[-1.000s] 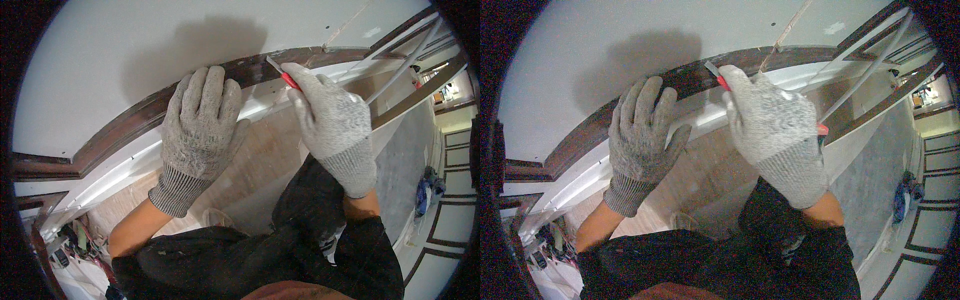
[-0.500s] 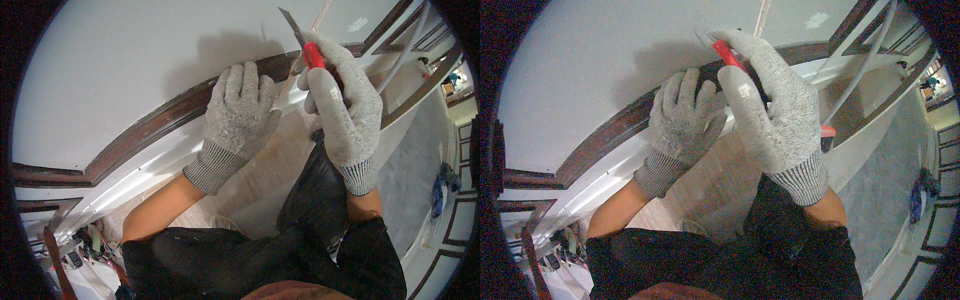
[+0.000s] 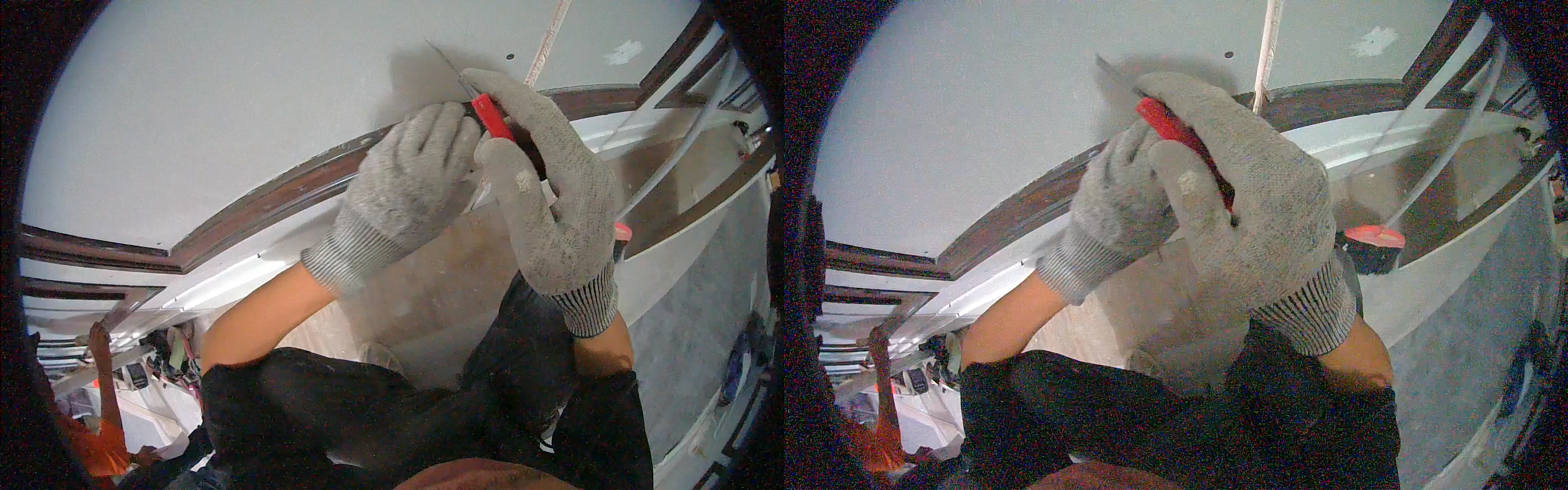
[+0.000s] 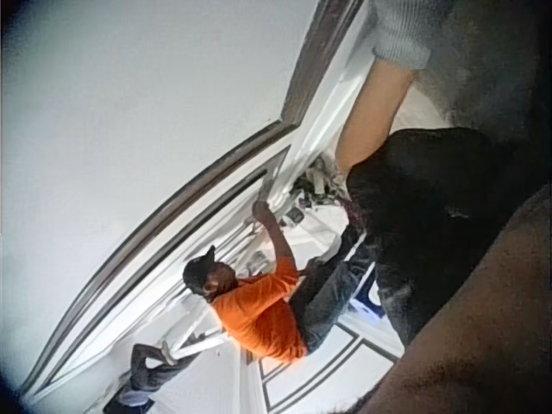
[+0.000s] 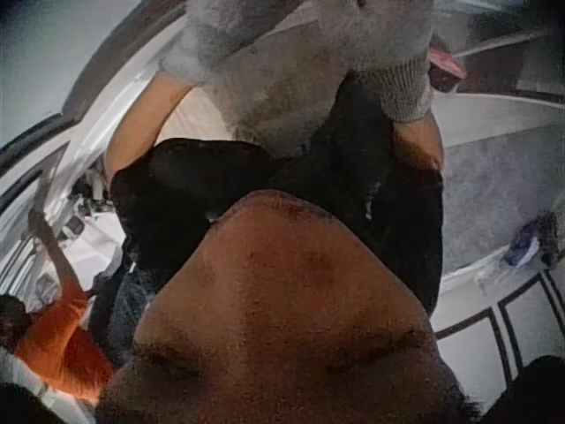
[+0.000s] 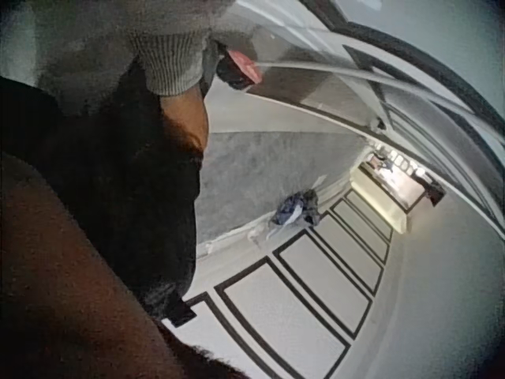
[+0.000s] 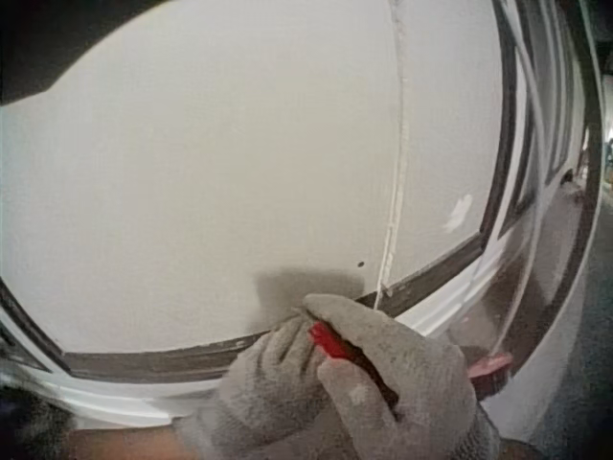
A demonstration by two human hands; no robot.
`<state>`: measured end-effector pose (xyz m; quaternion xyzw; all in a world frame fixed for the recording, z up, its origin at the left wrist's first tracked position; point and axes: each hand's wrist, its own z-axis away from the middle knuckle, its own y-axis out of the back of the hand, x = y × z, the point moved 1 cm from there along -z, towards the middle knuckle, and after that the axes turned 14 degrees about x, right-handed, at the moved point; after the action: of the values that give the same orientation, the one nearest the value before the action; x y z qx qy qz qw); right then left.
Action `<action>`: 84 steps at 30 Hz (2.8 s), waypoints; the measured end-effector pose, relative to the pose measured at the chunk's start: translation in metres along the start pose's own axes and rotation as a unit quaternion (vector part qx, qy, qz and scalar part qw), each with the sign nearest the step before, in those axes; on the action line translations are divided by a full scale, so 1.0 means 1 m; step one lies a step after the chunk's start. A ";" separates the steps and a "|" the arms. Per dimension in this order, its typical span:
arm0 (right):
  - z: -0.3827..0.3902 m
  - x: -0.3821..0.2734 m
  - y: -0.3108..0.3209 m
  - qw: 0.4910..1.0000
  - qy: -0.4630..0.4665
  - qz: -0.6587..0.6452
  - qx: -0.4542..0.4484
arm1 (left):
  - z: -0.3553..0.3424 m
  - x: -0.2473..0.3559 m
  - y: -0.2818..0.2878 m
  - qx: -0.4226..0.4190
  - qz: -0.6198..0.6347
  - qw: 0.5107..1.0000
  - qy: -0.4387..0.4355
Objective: The person uses a utility knife to trim excess material from the edge of a wall molding while kneeling on the floor.
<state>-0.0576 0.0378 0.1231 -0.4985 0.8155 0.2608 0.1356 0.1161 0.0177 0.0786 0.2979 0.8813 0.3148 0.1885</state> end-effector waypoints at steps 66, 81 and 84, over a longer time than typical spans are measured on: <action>0.018 -0.010 -0.087 0.889 -0.060 -0.343 -0.297 | 0.045 -0.040 0.148 0.041 0.294 0.787 0.541; 0.005 0.004 -0.036 0.927 -0.227 -0.282 -0.102 | 0.033 -0.020 0.016 -0.050 -0.036 0.998 -0.018; 0.008 0.007 -0.029 0.918 -0.247 -0.299 -0.076 | 0.026 0.002 -0.011 0.067 0.080 0.985 0.135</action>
<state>-0.0352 0.0270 0.1046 -0.6480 0.5464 0.3843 0.3659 0.1236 0.0228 0.0520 0.3338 0.8911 0.3067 0.0220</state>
